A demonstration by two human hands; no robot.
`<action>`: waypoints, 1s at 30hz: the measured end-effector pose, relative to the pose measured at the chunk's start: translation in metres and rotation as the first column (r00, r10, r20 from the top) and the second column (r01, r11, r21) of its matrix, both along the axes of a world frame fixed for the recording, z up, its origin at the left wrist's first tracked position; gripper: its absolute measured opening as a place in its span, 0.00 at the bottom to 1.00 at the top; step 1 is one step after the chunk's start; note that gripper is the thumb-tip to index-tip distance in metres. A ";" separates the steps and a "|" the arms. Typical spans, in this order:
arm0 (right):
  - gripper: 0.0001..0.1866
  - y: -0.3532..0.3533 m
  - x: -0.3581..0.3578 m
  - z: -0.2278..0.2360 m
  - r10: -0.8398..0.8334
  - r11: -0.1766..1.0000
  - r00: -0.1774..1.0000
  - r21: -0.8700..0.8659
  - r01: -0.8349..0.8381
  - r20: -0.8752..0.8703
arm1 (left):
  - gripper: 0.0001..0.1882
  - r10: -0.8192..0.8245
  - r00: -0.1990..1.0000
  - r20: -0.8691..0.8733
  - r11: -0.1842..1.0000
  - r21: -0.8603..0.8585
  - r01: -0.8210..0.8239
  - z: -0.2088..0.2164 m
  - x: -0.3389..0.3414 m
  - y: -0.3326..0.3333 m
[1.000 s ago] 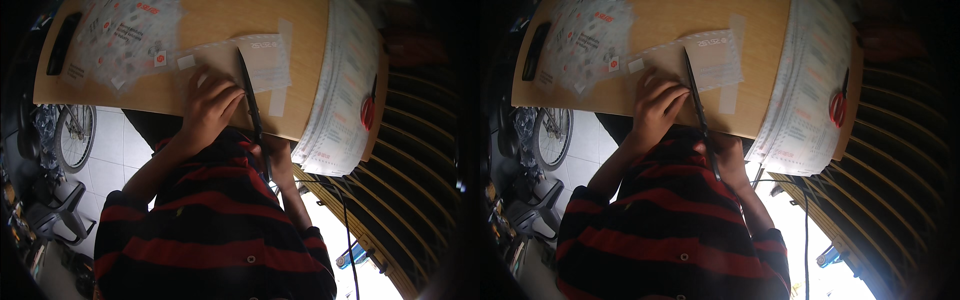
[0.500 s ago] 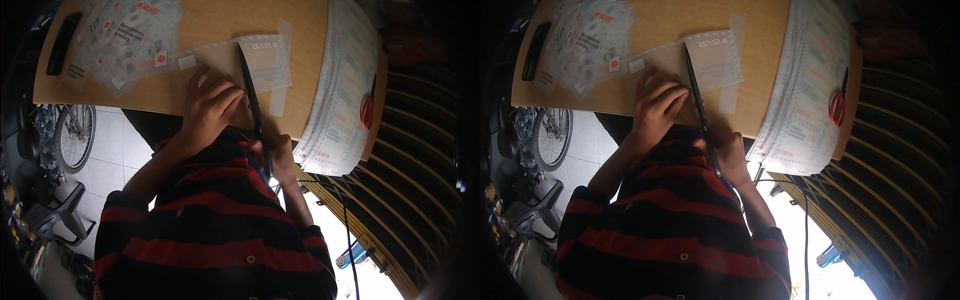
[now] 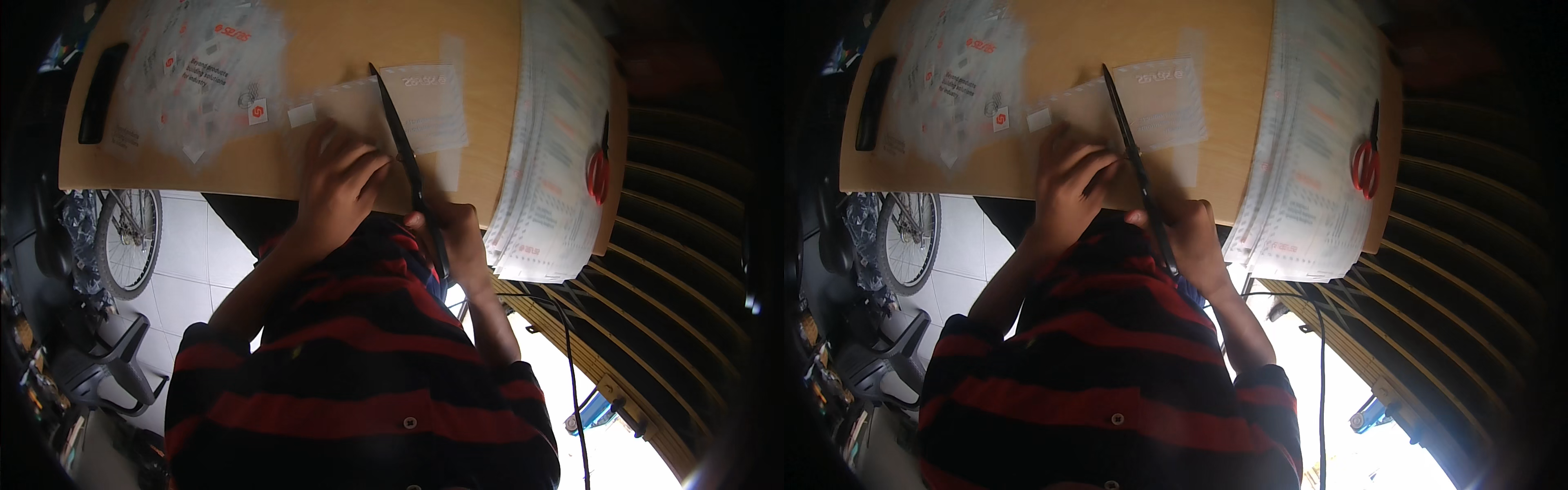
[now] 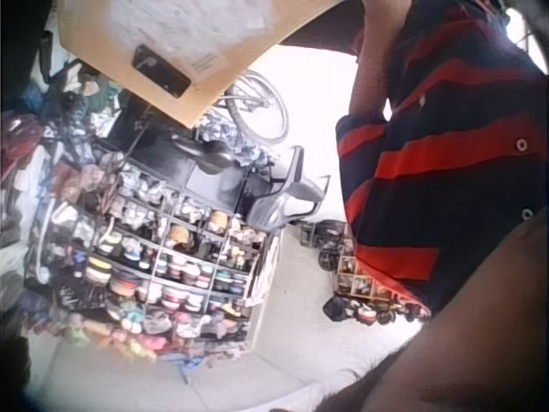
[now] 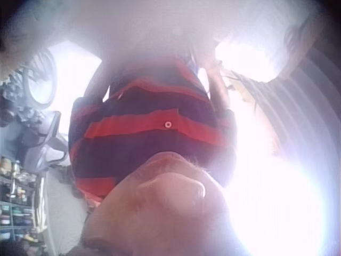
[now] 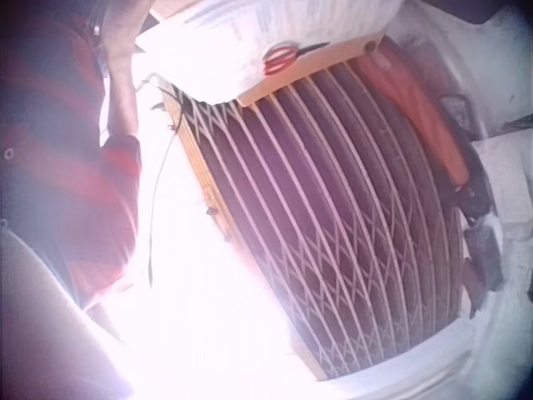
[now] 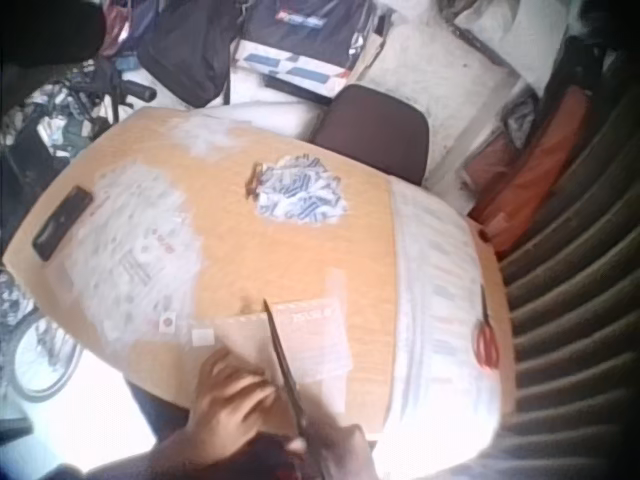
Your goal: The person cuts several sheets of translucent film with printed text using scissors, handling them one at a time and placing the cut pieces to the side.
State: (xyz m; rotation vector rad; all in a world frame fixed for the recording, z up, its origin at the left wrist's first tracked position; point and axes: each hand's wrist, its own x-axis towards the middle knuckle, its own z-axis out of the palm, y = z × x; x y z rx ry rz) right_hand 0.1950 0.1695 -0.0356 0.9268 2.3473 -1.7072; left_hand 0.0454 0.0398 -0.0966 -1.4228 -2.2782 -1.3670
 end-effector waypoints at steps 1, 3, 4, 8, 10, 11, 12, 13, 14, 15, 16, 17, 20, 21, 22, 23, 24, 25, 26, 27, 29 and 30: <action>0.29 0.002 0.003 -0.006 0.018 0.999 0.999 0.034 -0.017 -0.043 | 0.08 0.001 1.000 0.030 0.999 0.032 -0.002 0.001 0.000 0.001; 0.29 0.006 0.008 -0.009 0.034 0.998 0.996 0.063 -0.029 -0.086 | 0.09 0.002 0.997 0.083 0.996 0.092 -0.010 0.002 0.001 0.000; 0.27 0.008 0.013 -0.005 0.029 0.998 0.996 0.064 -0.023 -0.084 | 0.10 0.013 0.992 0.127 0.994 0.104 -0.027 0.002 0.002 0.000; 0.23 0.020 0.034 0.010 -0.096 0.974 0.974 0.183 0.134 -0.203 | 0.15 -0.008 0.997 0.077 1.000 0.018 0.006 0.016 -0.002 0.013; 0.22 0.038 0.039 0.025 -0.196 0.924 0.977 0.319 0.212 -0.082 | 0.27 -0.116 0.993 0.005 0.983 -0.146 0.115 0.021 -0.006 0.027; 0.22 0.048 0.042 0.031 -0.249 0.891 0.968 0.386 0.240 -0.026 | 0.31 -0.169 0.985 -0.037 0.962 -0.225 0.157 0.024 -0.006 0.031; 0.22 0.059 0.048 0.030 -0.274 0.817 0.962 0.525 0.239 -0.012 | 0.35 -0.227 0.971 -0.078 0.933 -0.303 0.194 0.028 -0.004 0.037; 0.22 0.071 0.054 0.030 -0.301 0.722 0.954 0.653 0.227 0.001 | 0.39 -0.283 0.952 -0.113 0.899 -0.378 0.223 0.033 -0.003 0.040; 0.24 0.085 0.061 0.027 -0.297 0.615 0.955 0.765 0.193 -0.003 | 0.47 -0.326 0.943 -0.073 0.863 -0.431 0.265 0.036 -0.001 0.037; 0.24 0.093 0.060 0.033 -0.331 0.580 0.942 0.799 0.157 0.055 | 0.47 -0.367 0.927 -0.074 0.842 -0.450 0.298 0.031 0.001 0.029; 0.23 0.101 0.061 0.034 -0.362 0.547 0.929 0.825 0.141 0.081 | 0.47 -0.408 0.910 -0.071 0.819 -0.470 0.330 0.027 0.003 0.019; 0.23 0.110 0.062 0.034 -0.392 0.515 0.914 0.848 0.122 0.107 | 0.47 -0.445 0.893 -0.068 0.794 -0.490 0.359 0.025 0.005 0.009; 0.19 0.134 0.071 0.023 -0.403 0.476 0.901 0.877 0.061 0.157 | 0.28 -0.481 0.872 -0.094 0.796 -0.462 0.390 0.022 0.009 -0.019; 0.17 0.136 0.070 0.027 -0.399 0.501 0.899 0.864 0.050 0.179 | 0.25 -0.484 0.870 -0.096 0.802 -0.448 0.396 0.025 0.010 -0.023; 0.17 0.138 0.072 0.024 -0.392 0.504 0.906 0.862 0.064 0.161 | 0.21 -0.424 0.905 -0.033 0.858 -0.333 0.390 0.031 0.013 -0.023; 0.17 0.139 0.073 0.021 -0.386 0.507 0.911 0.859 0.079 0.144 | 0.21 -0.412 0.911 0.025 0.874 -0.272 0.403 0.031 0.009 -0.024; 0.17 0.137 0.071 0.021 -0.393 0.503 0.913 0.857 0.113 0.110 | 0.22 -0.399 0.914 0.080 0.891 -0.202 0.407 0.029 0.004 -0.024; 0.18 0.131 0.068 0.023 -0.402 0.500 0.913 0.853 0.148 0.076 | 0.22 -0.389 0.911 0.135 0.904 -0.133 0.406 0.028 0.002 -0.025; 0.18 0.126 0.066 0.026 -0.412 0.496 0.910 0.848 0.186 0.042 | 0.14 -0.307 0.930 0.203 0.938 -0.104 0.332 0.028 0.004 -0.027; 0.18 0.120 0.062 0.031 -0.417 0.484 0.908 0.853 0.197 0.027 | 0.13 -0.187 0.914 0.361 0.971 -0.071 0.227 0.027 0.005 -0.030; 0.18 0.108 0.054 0.039 -0.428 0.460 0.904 0.860 0.221 -0.003 | 0.11 0.036 0.762 0.647 0.998 -0.064 0.007 0.026 0.005 -0.034; 0.17 0.102 0.053 0.037 -0.415 0.444 0.907 0.855 0.267 -0.067 | 0.12 -0.053 0.709 0.703 0.985 0.155 -0.080 0.031 0.004 -0.024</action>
